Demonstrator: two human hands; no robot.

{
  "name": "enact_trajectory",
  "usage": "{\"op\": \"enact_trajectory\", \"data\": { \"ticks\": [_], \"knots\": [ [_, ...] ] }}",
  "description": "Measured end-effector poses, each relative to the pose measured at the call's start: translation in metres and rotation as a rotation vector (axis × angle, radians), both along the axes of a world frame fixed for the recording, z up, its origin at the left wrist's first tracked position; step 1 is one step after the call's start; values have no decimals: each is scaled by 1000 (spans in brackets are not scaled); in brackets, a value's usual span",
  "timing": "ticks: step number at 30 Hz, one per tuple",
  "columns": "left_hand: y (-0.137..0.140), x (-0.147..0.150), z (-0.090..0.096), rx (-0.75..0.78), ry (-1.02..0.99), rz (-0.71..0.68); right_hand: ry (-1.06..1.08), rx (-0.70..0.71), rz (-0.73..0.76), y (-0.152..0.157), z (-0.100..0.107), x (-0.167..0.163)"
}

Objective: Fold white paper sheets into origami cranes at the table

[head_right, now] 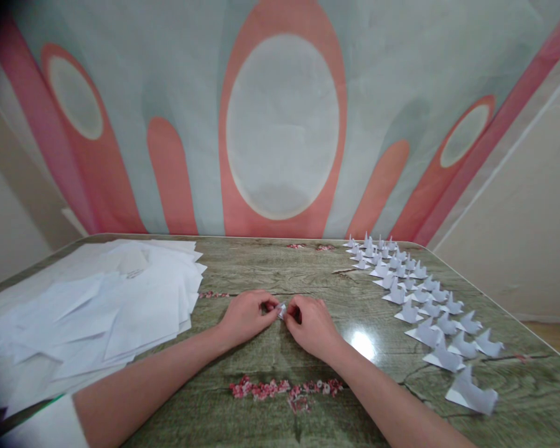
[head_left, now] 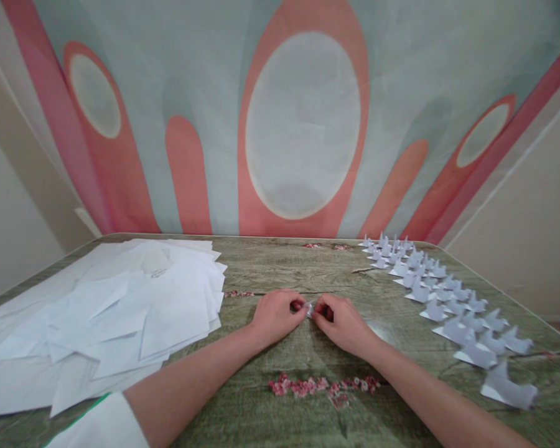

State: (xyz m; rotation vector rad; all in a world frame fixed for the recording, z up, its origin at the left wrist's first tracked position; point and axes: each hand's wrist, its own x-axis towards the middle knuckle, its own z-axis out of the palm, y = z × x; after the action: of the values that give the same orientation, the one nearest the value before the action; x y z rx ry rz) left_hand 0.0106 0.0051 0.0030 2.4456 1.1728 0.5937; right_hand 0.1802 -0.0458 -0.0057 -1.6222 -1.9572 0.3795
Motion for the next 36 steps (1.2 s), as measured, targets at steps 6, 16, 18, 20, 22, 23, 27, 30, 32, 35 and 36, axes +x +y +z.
{"op": "enact_trajectory", "data": {
  "ticks": [6,16,18,20,22,23,27,30,32,35,36],
  "knots": [
    [-2,0,2,-15,24,7,10,37,-50,2,-7,-1],
    [-3,1,2,25,60,24,7,86,-33,1,-6,-3],
    [-3,1,2,16,66,36,-27,114,-47,1,-7,-4],
    [-2,2,3,7,65,45,-50,137,-48,1,-7,-5],
    [-2,3,2,-1,65,51,-59,150,-31,1,-7,-5],
    [-2,3,2,-2,65,54,-60,153,-21,1,-7,-5],
    [-1,3,0,17,64,45,-68,157,-2,2,-8,-4],
    [-1,2,-2,37,61,32,-77,163,5,3,-9,-3],
    [-1,1,-3,40,57,33,-82,164,16,3,-10,-3],
    [0,1,-4,37,45,42,-95,180,26,2,-8,-4],
    [0,2,-4,36,41,44,-107,194,25,1,-7,-4]
  ]
}}
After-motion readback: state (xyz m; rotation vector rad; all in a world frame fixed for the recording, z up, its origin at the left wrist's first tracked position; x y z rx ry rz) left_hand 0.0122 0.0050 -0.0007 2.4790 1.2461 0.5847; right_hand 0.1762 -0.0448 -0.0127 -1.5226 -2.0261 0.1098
